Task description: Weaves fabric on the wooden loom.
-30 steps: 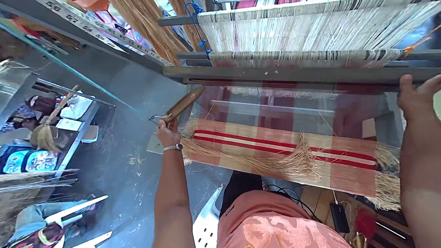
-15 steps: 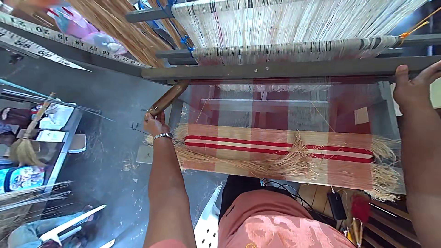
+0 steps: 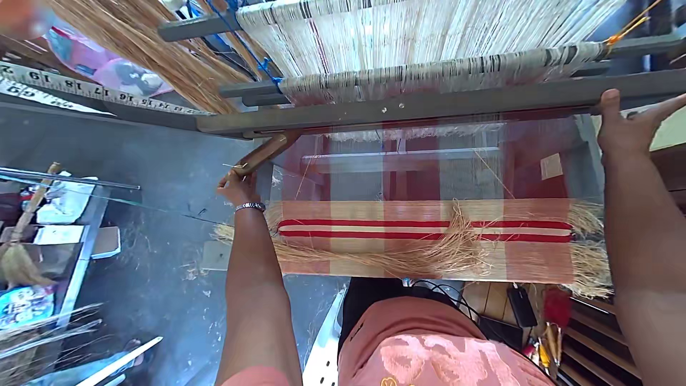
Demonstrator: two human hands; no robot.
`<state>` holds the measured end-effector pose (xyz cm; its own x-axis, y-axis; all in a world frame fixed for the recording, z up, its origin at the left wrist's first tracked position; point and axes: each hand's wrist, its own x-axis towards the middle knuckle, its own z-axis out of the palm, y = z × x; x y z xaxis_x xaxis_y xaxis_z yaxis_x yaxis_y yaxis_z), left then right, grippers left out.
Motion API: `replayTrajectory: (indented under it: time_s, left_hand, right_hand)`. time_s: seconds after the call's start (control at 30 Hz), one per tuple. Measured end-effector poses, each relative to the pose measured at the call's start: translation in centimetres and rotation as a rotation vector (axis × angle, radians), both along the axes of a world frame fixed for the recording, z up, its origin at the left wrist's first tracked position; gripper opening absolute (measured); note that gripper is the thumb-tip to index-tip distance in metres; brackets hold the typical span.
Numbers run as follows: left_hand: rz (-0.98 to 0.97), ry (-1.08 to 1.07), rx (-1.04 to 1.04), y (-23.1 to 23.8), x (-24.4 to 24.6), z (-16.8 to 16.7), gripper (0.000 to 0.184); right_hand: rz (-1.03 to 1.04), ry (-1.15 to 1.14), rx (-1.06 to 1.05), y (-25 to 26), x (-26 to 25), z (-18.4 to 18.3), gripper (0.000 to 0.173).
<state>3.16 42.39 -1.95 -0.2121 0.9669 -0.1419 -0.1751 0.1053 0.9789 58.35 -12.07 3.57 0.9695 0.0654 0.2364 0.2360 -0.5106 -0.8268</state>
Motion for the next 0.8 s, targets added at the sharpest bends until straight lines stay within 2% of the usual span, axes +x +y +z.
replayTrajectory:
  time_s: [0.07, 0.13, 0.2, 0.27, 0.3, 0.4, 0.47, 0.67, 0.8]
  left_hand:
    - [-0.017, -0.019, -0.015, 0.2, 1.3, -0.5, 0.047]
    - [-0.136, 0.007, -0.061, -1.0, 2.9, 0.4, 0.044]
    - [-0.459, 0.182, -0.138, -2.7, 4.3, 1.9, 0.043]
    - [-0.821, 0.406, -0.231, -3.0, 4.6, 2.9, 0.064]
    - [-0.902, 0.496, -0.231, -2.9, 4.5, 3.0, 0.069]
    - [-0.921, 0.596, -0.169, -3.8, 3.2, 3.4, 0.063]
    - [-0.931, 0.649, -0.121, -4.6, 2.2, 2.7, 0.051]
    - [-0.961, 0.93, 0.117, -8.4, -1.2, 1.2, 0.044]
    - [-0.899, 1.06, 0.167, -9.6, -3.0, 1.3, 0.037]
  right_hand:
    - [-0.061, 0.09, 0.002, -0.4, -0.1, 0.0, 0.145]
    - [-0.078, 0.297, -0.046, -0.4, -0.8, 0.7, 0.138]
    - [-0.036, 0.431, -0.005, -0.4, -0.9, 1.0, 0.116]
    - [0.057, 0.576, 0.073, -0.6, -0.6, 1.2, 0.093]
    - [0.12, 0.646, 0.107, -0.7, -0.4, 1.1, 0.087]
    - [0.27, 0.769, 0.188, -0.8, -0.3, 1.0, 0.082]
    - [0.259, 0.761, 0.211, -1.0, -0.2, 1.2, 0.08]
    - [0.197, 0.695, 0.229, -1.9, 0.8, 0.8, 0.08]
    - [0.205, 0.731, 0.185, -2.5, 1.1, 0.3, 0.082]
